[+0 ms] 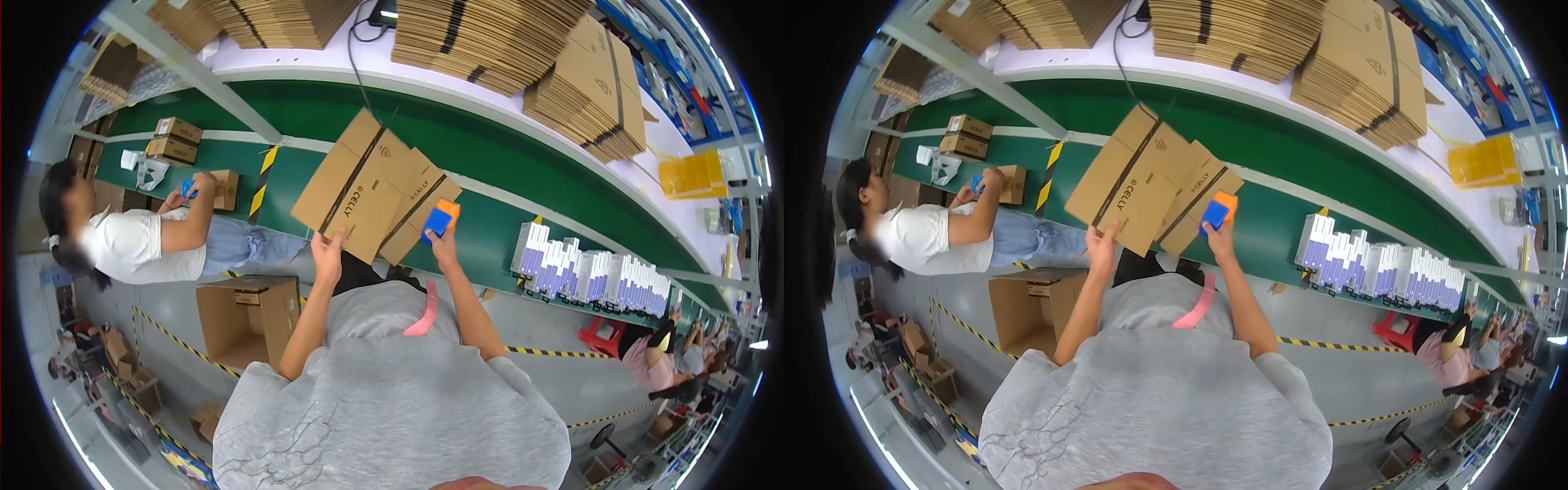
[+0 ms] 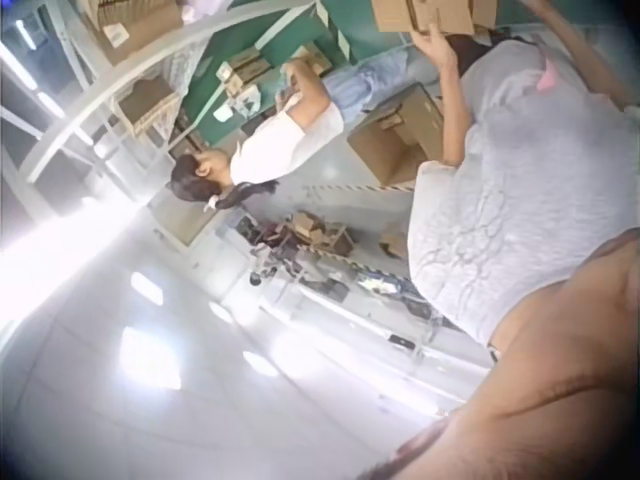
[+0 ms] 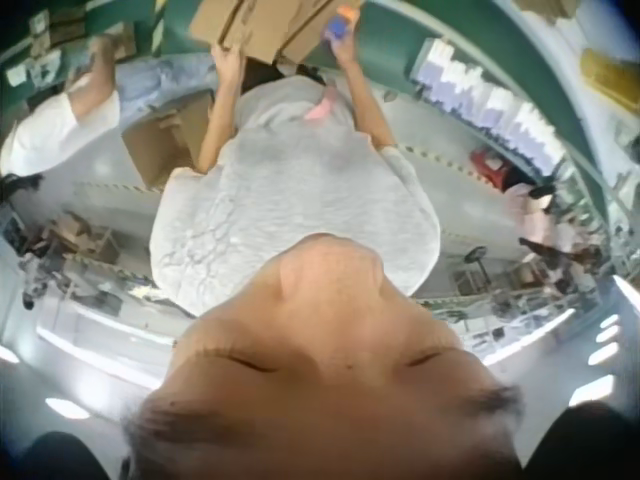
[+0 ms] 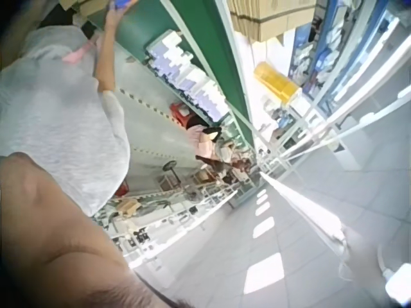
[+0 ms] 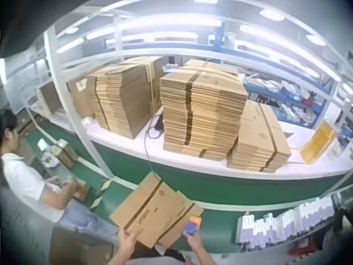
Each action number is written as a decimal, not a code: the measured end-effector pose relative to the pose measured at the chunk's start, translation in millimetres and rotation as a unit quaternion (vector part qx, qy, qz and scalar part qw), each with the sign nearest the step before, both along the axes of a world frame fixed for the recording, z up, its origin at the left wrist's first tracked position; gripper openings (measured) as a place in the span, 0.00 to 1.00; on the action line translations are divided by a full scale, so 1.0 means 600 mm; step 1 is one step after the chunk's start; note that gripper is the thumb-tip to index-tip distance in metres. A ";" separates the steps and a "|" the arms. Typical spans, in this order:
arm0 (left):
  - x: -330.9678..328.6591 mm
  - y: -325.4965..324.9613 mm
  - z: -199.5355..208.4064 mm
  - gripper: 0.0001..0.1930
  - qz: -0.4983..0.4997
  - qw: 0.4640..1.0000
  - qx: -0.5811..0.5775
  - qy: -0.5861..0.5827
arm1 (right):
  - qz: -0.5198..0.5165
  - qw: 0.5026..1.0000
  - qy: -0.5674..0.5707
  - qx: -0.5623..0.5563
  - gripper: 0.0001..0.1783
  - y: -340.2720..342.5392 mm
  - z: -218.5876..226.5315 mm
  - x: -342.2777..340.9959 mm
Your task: Assembling, folding, and taping cardboard boxes for product packaging on an industrial production line.
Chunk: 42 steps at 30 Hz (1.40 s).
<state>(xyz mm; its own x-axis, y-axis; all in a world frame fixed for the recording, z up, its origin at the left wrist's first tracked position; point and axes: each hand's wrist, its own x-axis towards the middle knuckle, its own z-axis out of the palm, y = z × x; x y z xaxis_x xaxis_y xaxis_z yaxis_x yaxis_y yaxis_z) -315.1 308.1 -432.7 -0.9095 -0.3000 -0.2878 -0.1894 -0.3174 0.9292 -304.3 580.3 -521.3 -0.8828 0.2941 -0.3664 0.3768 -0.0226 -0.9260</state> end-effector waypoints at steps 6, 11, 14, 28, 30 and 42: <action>0.038 -0.003 0.005 0.14 -0.155 0.961 -0.203 0.106 | -0.067 0.980 0.006 -0.187 0.16 -0.007 0.012 -0.037; 0.044 0.014 -0.055 0.26 -0.444 0.834 -0.282 0.168 | -0.225 0.969 0.017 -0.101 0.21 -0.004 0.127 -0.055; 0.044 0.016 -0.065 0.32 -0.544 0.775 -0.302 0.109 | -0.183 0.978 -0.073 0.066 0.22 0.018 0.113 -0.052; 0.018 0.024 -0.029 0.31 -0.582 0.799 -0.119 -0.091 | -0.124 0.990 -0.038 -0.057 0.28 0.050 0.088 -0.035; 0.007 0.027 -0.049 0.33 -0.655 0.726 -0.197 -0.076 | -0.134 0.990 -0.042 -0.022 0.28 0.053 0.096 -0.028; -0.009 0.031 -0.025 0.23 -0.572 0.703 -0.419 -0.044 | -0.078 0.981 0.002 0.180 0.17 0.127 0.054 0.007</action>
<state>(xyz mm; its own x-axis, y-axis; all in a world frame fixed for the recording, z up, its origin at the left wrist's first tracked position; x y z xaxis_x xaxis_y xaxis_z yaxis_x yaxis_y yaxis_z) -320.3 326.9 -447.7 -0.6830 0.5162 -0.5168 0.0564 0.7427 0.6672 -300.2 656.6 -489.1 -0.8178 0.5356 -0.2108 0.3914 0.2490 -0.8859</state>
